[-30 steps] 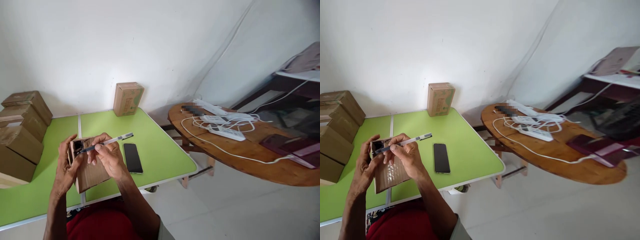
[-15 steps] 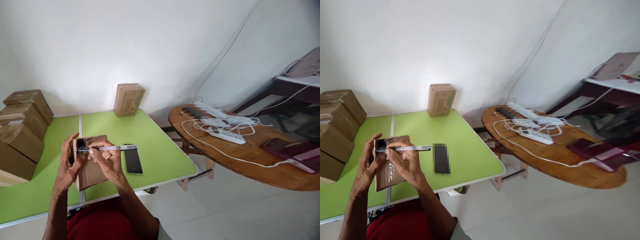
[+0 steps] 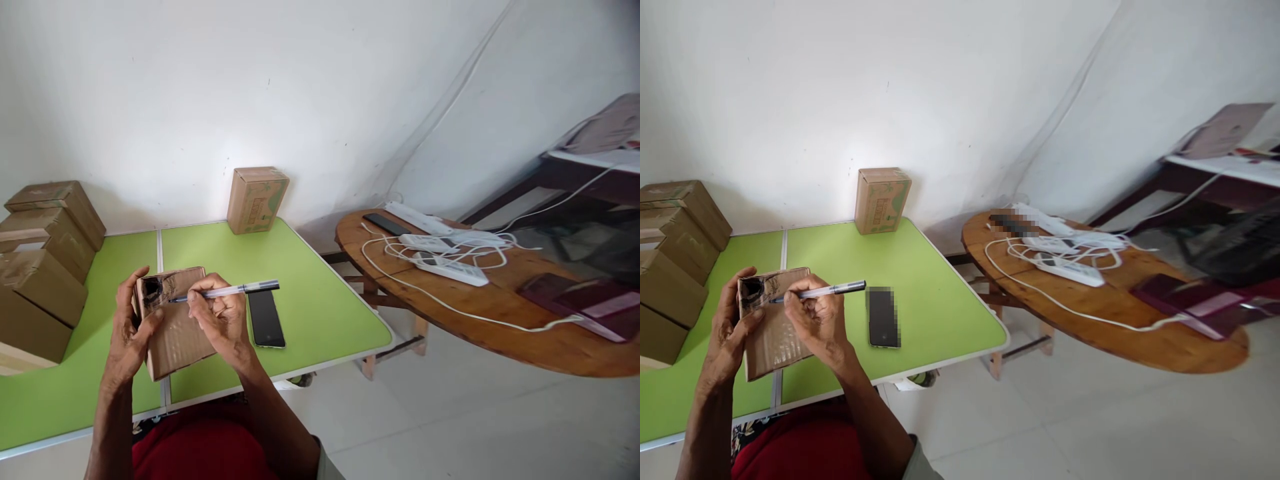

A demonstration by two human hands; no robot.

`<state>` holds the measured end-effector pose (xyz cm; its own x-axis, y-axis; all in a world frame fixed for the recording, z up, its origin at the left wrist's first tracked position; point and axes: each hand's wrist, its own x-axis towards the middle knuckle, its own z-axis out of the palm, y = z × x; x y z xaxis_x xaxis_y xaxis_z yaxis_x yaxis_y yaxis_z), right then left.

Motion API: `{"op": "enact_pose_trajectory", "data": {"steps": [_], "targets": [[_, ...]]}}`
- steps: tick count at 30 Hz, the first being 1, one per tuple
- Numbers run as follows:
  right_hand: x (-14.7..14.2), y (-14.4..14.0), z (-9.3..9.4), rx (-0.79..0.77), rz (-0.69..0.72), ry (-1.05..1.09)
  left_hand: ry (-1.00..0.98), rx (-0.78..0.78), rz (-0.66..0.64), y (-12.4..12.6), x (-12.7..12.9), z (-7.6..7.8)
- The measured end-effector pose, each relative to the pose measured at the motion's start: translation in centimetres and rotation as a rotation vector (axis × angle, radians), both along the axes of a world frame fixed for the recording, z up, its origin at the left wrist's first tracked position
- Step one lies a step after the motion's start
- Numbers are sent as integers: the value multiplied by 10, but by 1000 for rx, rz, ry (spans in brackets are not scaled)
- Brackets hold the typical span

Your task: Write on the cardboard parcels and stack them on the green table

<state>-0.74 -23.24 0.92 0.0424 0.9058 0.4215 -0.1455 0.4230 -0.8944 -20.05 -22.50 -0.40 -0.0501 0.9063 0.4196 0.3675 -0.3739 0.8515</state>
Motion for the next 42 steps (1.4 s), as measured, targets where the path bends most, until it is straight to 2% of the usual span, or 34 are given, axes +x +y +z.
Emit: {"op": "enact_pose_trajectory", "data": {"steps": [4,10,13,15,18,19,21,25,30,33,35,38,42], "targets": [[1,3,1,-3,-80,34,-49,-44,-26,-1,-2,0],[-2,13,8,25,-113,156,-42,-70,-25,-3,-1,1],[13,29,5,36,-251,204,-61,-83,-13,-2,-4,1],[30,45,-5,-86,-346,-2,-85,-75,-3,0,-7,1],[49,64,-30,-429,-352,-654,-104,-63,9,4,-8,0],[52,68,-40,-519,-339,-810,-105,-60,11,5,-8,0],[52,70,-60,-633,-321,-961,-91,-57,12,7,-7,1],[41,63,-85,-727,-308,-1069,-71,-52,-4,10,-5,2],[39,54,-84,-740,-312,-1129,-73,-31,-6,12,-2,2],[52,44,-79,-726,-361,-1135,-72,-31,-4,12,-2,3],[66,34,-80,-731,-460,-1135,-78,-25,-1,12,-2,4],[90,20,-88,-831,-629,-1087,-83,-9,6,11,-1,6],[110,10,-104,-912,-626,-971,-85,-2,2,11,1,6]]}}
